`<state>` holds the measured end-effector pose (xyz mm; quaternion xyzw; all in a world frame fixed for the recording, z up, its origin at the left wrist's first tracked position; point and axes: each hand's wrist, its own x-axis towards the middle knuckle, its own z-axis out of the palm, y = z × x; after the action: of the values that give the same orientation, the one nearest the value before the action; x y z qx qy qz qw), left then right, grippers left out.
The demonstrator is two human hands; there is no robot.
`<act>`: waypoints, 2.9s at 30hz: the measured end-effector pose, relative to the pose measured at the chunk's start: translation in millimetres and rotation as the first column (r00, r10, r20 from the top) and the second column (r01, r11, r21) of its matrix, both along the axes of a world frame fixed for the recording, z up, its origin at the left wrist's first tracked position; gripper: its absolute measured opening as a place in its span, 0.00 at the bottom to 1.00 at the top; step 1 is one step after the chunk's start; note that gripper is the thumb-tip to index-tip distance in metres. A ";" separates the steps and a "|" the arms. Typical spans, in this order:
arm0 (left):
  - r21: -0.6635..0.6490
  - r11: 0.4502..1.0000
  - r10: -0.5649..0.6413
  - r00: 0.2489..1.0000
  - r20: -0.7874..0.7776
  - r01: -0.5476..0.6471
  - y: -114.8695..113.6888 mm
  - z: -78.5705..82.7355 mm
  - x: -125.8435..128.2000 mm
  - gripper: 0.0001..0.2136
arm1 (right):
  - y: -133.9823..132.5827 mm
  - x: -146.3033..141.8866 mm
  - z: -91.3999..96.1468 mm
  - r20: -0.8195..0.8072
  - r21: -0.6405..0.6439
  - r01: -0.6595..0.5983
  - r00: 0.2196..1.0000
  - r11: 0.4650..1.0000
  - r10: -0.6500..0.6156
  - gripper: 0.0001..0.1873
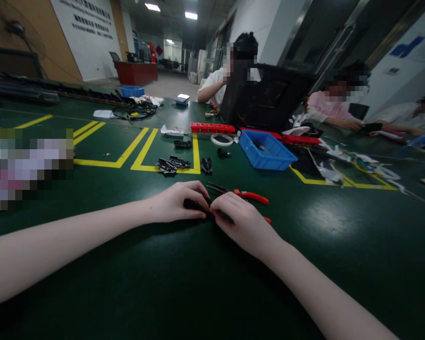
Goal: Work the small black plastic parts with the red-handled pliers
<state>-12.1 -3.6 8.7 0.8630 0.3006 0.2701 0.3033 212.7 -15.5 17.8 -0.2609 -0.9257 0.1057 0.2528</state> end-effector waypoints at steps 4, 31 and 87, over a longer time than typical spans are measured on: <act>-0.001 1.000 0.001 1.000 0.002 -0.001 -0.1 0.1 0.6 0.05 | 0.3 -0.2 -0.8 -0.005 0.007 0.013 1.000 1.000 -0.013 0.08; -0.037 0.999 0.023 1.000 0.002 -0.023 2.6 -1.6 1.6 0.04 | -1.6 -8.5 -5.6 -0.050 -0.002 0.020 0.999 1.000 -0.020 0.08; -0.061 0.998 -0.028 1.000 -0.012 0.028 8.7 -4.3 0.5 0.05 | 3.9 -3.0 -6.8 -0.193 -0.243 0.146 0.962 0.959 -0.195 0.09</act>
<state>-11.6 5.0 4.5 0.8591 0.2984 0.2511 0.3315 209.8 -11.6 11.0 -0.3543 -0.8487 0.2157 0.3281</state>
